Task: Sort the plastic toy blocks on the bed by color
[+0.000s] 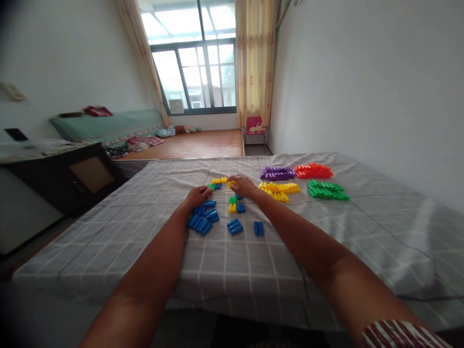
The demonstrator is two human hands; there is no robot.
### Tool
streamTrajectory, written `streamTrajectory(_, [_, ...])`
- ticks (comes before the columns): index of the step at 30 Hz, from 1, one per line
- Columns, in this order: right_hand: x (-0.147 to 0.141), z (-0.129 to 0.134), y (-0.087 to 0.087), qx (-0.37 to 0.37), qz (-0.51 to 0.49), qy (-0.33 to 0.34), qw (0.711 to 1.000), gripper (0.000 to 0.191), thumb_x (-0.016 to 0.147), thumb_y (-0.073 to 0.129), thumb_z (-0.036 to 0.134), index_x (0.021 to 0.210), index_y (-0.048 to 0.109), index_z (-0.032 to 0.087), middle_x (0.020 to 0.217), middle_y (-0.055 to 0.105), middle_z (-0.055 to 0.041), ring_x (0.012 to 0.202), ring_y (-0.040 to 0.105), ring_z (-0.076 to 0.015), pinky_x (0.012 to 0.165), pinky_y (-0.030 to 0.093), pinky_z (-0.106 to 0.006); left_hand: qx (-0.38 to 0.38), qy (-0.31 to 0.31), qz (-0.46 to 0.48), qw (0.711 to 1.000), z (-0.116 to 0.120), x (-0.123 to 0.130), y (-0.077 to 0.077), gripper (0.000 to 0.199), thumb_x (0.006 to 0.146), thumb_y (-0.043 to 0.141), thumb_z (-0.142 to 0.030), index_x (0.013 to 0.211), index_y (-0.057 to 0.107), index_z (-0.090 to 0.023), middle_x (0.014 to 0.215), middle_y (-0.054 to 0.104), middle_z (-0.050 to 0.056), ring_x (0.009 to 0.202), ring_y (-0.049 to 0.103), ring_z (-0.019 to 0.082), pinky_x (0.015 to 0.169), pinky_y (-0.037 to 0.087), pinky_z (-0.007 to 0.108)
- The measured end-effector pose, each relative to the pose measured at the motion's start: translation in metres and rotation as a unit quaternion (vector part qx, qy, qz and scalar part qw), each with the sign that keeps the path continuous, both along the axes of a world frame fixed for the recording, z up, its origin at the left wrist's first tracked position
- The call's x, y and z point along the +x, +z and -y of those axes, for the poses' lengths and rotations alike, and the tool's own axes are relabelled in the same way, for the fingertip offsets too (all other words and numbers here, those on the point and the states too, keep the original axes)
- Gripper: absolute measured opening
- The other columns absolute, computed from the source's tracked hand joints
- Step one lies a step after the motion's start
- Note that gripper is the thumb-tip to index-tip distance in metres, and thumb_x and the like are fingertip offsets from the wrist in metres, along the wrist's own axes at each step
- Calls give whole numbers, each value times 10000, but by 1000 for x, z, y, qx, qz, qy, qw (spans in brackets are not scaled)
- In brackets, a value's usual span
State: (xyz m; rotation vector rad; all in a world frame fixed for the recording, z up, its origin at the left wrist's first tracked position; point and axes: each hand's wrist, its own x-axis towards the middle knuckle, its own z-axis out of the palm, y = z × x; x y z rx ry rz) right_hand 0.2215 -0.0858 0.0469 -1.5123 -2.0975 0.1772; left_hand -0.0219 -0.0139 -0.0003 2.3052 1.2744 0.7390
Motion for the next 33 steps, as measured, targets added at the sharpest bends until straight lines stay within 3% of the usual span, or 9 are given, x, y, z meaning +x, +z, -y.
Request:
streamTrajectory(4, [64, 36, 15, -63, -182, 9, 981, 315, 839, 551, 232, 1140, 632, 189, 1034, 658, -55, 772, 621, -127, 709, 541, -262, 2, -7, -6, 1000, -1, 0, 0, 472, 854, 395, -505, 878, 713, -157, 722, 695, 36, 673, 616, 169, 622, 425, 253])
streamTrajectory(7, [117, 58, 17, -43, -275, -53, 959, 391, 770, 674, 357, 1099, 604, 157, 979, 659, -76, 772, 623, -140, 670, 535, -254, 5, -7, 1, 1000, 1, 1, 2, 465, 845, 402, -501, 880, 712, -157, 755, 707, 42, 684, 624, 169, 647, 438, 255])
streamTrajectory(10, [153, 70, 7, -46, -296, -106, 948, 408, 734, 699, 444, 995, 613, 143, 905, 674, -82, 778, 633, -163, 665, 526, -263, -2, -1, 5, 1000, 5, 1, 5, 479, 838, 404, -522, 897, 715, -162, 769, 712, 41, 679, 626, 171, 638, 443, 255])
streamTrajectory(13, [165, 71, -8, -74, -246, -102, 961, 370, 764, 645, 473, 946, 656, 152, 871, 695, -70, 778, 642, -179, 656, 516, -269, -16, 6, 2, 1000, 9, 2, 11, 513, 834, 398, -555, 908, 721, -164, 737, 704, 35, 656, 617, 170, 613, 442, 253])
streamTrajectory(19, [156, 66, -21, -42, -80, -116, 989, 273, 815, 604, 390, 924, 729, 173, 921, 728, -77, 823, 654, -207, 758, 495, -306, -24, 7, 13, 1000, 14, 4, 16, 517, 819, 416, -580, 884, 719, -166, 774, 719, 39, 670, 623, 170, 648, 461, 256])
streamTrajectory(25, [137, 72, -14, 92, -20, -202, 975, 257, 872, 551, 345, 969, 700, 160, 952, 705, -88, 761, 622, -179, 727, 472, -287, -12, 6, 2, 1000, 8, 3, 10, 497, 834, 415, -554, 898, 723, -169, 728, 707, 38, 661, 622, 174, 615, 450, 256])
streamTrajectory(29, [85, 72, -8, 93, -29, -71, 993, 253, 901, 527, 324, 1013, 690, 166, 983, 696, -77, 763, 619, -157, 747, 469, -273, -20, 2, 13, 1000, 5, 2, 7, 455, 838, 419, -502, 904, 715, -162, 850, 734, 53, 701, 647, 171, 656, 465, 258])
streamTrajectory(31, [50, 71, -6, 49, 26, 20, 998, 261, 904, 541, 356, 1030, 695, 188, 1010, 695, -72, 823, 626, -163, 779, 464, -271, -15, 2, 12, 1000, 6, 2, 7, 448, 841, 415, -489, 890, 714, -160, 827, 730, 53, 708, 646, 173, 666, 464, 260])
streamTrajectory(33, [17, 70, -5, 10, 116, 55, 992, 296, 885, 572, 426, 1046, 699, 212, 1019, 695, -84, 914, 621, -202, 809, 457, -299, -2, -2, 8, 1000, 7, 2, 7, 449, 845, 412, -488, 875, 715, -158, 783, 720, 51, 707, 640, 176, 669, 459, 262])
